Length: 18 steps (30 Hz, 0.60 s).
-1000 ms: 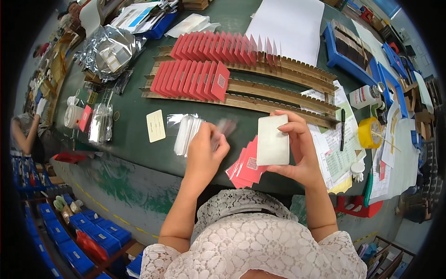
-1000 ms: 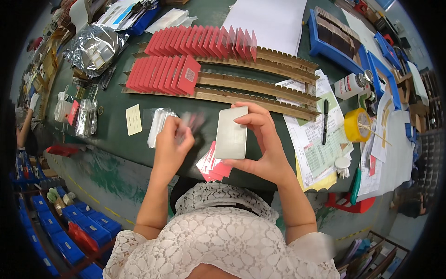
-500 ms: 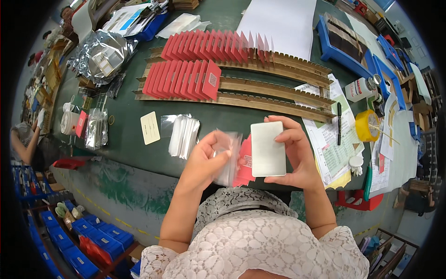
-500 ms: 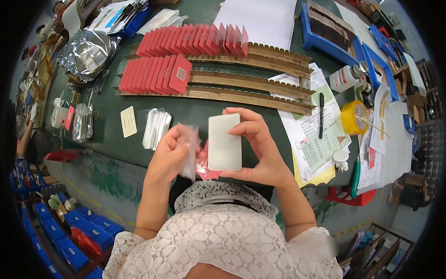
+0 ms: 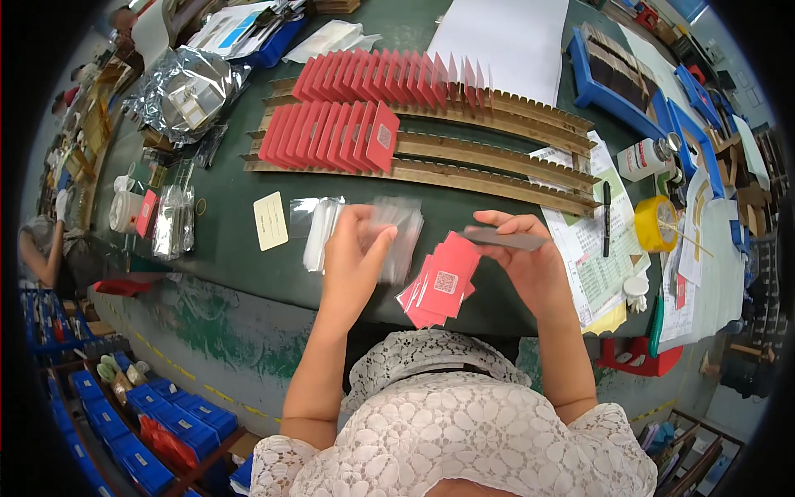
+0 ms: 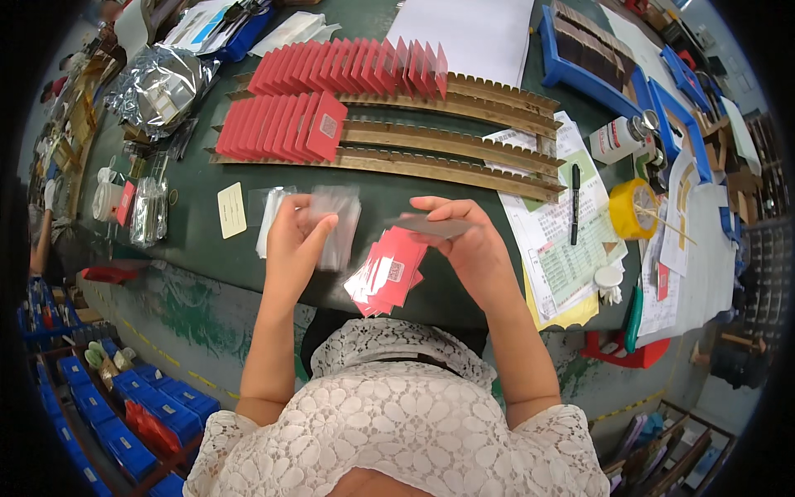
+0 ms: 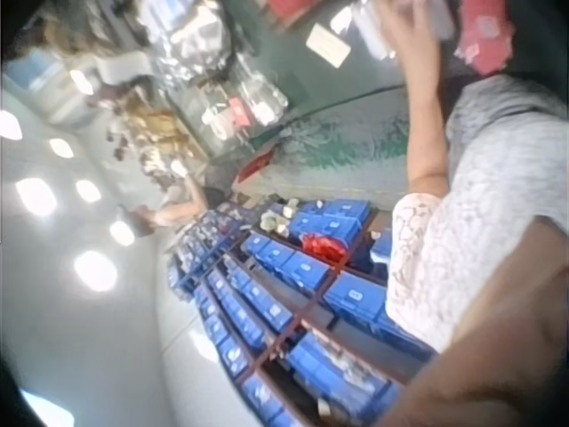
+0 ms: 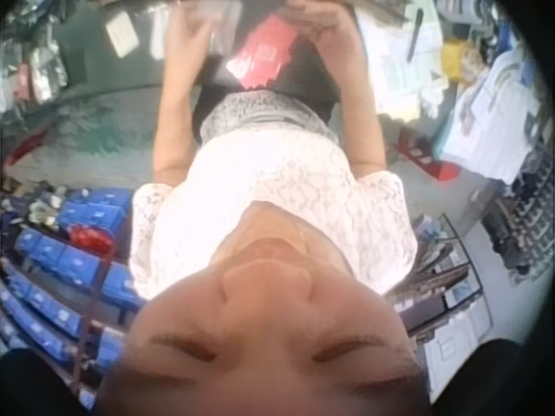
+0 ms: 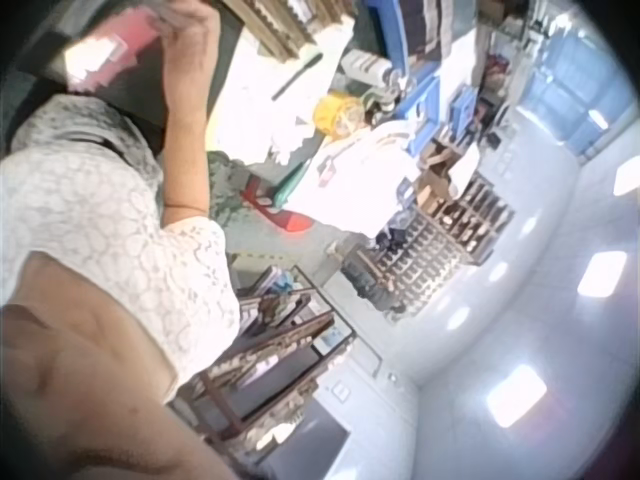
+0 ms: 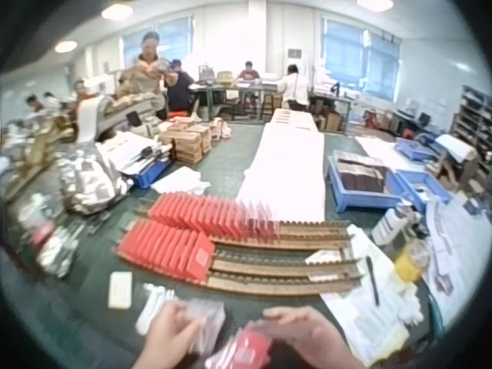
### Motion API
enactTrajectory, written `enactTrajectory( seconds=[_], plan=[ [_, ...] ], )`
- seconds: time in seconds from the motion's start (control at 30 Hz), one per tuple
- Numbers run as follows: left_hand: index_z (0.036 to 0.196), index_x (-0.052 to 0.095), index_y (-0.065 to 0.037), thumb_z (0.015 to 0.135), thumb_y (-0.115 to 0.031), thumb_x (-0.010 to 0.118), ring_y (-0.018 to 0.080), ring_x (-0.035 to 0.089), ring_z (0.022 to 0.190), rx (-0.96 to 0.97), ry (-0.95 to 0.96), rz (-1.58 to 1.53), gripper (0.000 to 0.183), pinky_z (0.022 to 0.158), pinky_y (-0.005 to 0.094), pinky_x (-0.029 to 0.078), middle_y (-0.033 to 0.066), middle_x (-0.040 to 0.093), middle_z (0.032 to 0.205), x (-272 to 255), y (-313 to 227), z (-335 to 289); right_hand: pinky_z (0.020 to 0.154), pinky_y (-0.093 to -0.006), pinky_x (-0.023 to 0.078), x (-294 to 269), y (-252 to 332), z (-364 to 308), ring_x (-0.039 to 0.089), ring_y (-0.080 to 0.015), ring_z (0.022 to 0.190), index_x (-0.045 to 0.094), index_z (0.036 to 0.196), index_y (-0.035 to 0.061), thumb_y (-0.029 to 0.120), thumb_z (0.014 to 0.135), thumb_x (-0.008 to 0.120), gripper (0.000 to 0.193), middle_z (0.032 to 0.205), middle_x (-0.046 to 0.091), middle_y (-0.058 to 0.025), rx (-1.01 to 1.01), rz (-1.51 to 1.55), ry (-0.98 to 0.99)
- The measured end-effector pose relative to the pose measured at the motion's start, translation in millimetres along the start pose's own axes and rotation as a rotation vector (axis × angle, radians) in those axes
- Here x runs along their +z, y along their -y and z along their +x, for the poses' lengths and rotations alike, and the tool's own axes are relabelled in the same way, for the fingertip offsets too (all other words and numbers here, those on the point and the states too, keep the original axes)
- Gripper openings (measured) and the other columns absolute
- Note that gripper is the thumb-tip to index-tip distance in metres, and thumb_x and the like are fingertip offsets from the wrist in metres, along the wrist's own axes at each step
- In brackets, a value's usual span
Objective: The person repeatedly picks up small pink cards and white rectangular items from a workbench. They insert the white items into clear plastic sleeves and then place the sleeves into the pink cards. The person handles the items one at a time, stacking the completed units on the table.
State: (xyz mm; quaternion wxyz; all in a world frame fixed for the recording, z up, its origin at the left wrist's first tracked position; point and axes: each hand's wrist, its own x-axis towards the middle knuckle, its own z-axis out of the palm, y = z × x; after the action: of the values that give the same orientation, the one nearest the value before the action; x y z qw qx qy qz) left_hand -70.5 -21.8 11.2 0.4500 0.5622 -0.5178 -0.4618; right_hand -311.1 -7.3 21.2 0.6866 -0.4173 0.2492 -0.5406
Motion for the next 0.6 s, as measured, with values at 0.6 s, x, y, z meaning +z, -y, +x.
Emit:
enactTrajectory(
  seconds=[0.6],
  plan=[
    [0.108,0.053,0.001,0.079,-0.013,0.064,0.0287,0.063,0.094,-0.458,0.158,-0.846,0.034,0.079,0.0409,0.053,0.0173,0.062,0.102,6.0,-23.3,-23.2,0.052,-0.024,0.047,15.0,1.6,-8.9,0.061,-0.0123,0.061,0.056,0.105,-0.0018,0.018,0.095,0.053,0.022,0.079,0.063,-0.0076,0.13,-0.212,-0.341]
  ],
)
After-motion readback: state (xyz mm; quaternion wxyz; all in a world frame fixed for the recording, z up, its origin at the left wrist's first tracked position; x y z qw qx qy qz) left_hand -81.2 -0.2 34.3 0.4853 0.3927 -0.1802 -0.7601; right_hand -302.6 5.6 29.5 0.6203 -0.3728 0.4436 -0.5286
